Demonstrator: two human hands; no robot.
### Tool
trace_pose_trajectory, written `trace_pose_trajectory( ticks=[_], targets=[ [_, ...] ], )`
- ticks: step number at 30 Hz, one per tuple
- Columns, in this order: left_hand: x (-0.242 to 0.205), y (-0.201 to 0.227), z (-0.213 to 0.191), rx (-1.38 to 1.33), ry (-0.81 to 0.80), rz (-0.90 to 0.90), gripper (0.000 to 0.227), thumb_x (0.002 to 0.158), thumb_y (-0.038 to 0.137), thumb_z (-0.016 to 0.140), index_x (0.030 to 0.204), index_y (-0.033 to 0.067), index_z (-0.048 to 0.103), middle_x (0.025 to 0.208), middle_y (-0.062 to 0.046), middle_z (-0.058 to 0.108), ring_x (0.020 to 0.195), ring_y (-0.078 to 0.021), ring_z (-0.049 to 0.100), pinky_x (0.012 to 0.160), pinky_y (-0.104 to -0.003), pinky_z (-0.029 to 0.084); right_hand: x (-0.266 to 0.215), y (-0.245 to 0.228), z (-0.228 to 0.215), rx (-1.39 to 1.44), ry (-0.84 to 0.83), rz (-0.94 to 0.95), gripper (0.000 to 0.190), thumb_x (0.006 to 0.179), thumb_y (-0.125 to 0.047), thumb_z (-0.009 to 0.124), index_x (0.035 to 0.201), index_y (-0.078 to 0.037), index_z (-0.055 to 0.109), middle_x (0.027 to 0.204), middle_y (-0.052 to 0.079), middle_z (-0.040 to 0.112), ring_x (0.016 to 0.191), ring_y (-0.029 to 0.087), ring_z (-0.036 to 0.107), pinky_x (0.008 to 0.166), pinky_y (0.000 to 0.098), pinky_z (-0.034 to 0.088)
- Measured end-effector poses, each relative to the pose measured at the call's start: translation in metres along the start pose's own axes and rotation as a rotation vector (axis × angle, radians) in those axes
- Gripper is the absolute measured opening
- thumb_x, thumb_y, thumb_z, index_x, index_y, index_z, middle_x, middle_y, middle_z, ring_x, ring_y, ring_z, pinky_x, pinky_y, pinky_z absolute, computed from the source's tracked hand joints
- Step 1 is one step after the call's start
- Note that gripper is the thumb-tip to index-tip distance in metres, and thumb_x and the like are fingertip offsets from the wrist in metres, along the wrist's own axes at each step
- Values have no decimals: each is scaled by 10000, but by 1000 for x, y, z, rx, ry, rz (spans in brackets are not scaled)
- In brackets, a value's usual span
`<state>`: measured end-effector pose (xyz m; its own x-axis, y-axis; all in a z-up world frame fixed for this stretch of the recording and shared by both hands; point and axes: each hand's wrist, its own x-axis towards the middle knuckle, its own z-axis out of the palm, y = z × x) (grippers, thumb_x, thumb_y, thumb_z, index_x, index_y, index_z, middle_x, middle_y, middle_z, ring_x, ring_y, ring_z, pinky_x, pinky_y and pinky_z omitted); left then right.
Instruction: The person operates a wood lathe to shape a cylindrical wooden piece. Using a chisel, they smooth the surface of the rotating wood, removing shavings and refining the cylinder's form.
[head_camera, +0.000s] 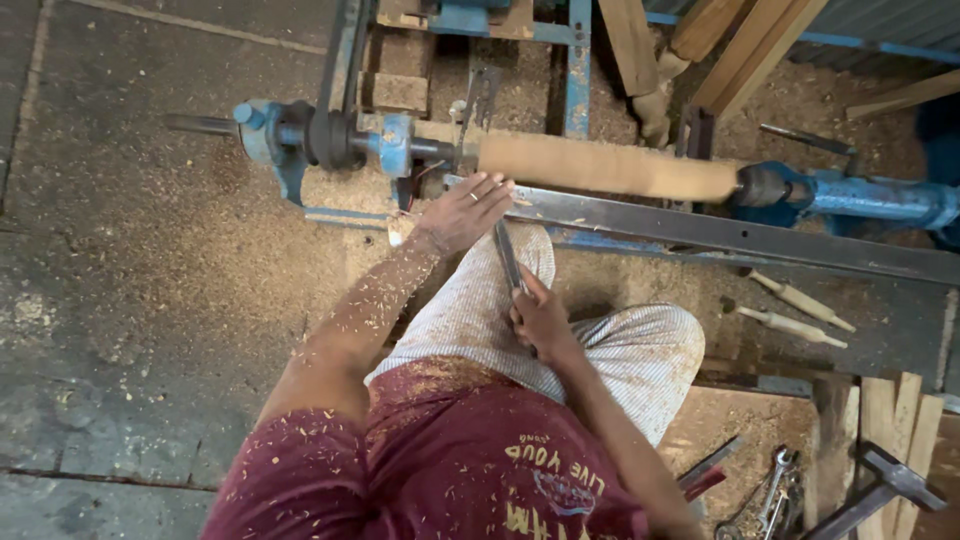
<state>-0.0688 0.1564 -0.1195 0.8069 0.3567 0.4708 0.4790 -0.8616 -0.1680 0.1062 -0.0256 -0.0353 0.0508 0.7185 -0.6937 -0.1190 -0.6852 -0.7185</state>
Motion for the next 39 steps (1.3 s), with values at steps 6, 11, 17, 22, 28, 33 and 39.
trace_pose_trajectory(
  ticks=[6,11,17,22,28,33,39],
  targets=[
    [15,7,4,-24,51,86,440,960,185,571,1370,35,627,1512,-135,567,1426,-281,501,1255,-444,308,-2,12,-2,72,3,-86,585,1014,-164,497,1591,-164,397,591,-11,475,414,77,371,376,263,324],
    [32,17,10,-74,-84,118,502,964,180,555,1445,34,546,1556,-139,514,1470,-280,456,1266,-444,295,-10,13,-12,137,44,-79,589,1012,-146,500,1589,-139,385,584,1,469,406,83,365,368,263,300],
    [54,30,13,-152,-116,170,515,984,143,526,1470,-26,496,1563,-195,482,1478,-317,416,1257,-475,280,-23,9,-22,174,49,-134,549,1031,-148,476,1575,-116,407,622,-9,484,409,79,378,370,259,316],
    [72,40,14,-93,-125,184,523,982,141,520,1484,0,465,1585,-169,471,1494,-295,417,1280,-446,268,-27,12,-33,211,75,-129,549,1032,-150,450,1579,-165,417,620,-15,469,413,80,370,375,258,327],
    [85,63,40,-133,-138,228,602,928,114,492,1509,-31,434,1605,-170,450,1508,-299,384,1273,-454,278,-12,44,-61,199,149,-161,539,1044,-160,486,1578,-178,410,623,3,464,450,89,378,389,268,328],
    [107,72,49,-169,22,207,521,1001,121,446,1508,2,452,1563,-161,484,1467,-323,418,1254,-430,316,9,62,-84,653,-9,-40,524,1016,-281,469,1535,-265,400,688,-24,551,497,158,480,396,322,374],
    [135,79,24,-126,-38,308,444,1038,200,494,1420,-4,587,1497,-165,596,1408,-315,536,1217,-456,387,-14,65,-81,383,137,-222,597,1053,-137,506,1632,-177,365,605,-72,444,458,54,398,410,248,356]
  ],
)
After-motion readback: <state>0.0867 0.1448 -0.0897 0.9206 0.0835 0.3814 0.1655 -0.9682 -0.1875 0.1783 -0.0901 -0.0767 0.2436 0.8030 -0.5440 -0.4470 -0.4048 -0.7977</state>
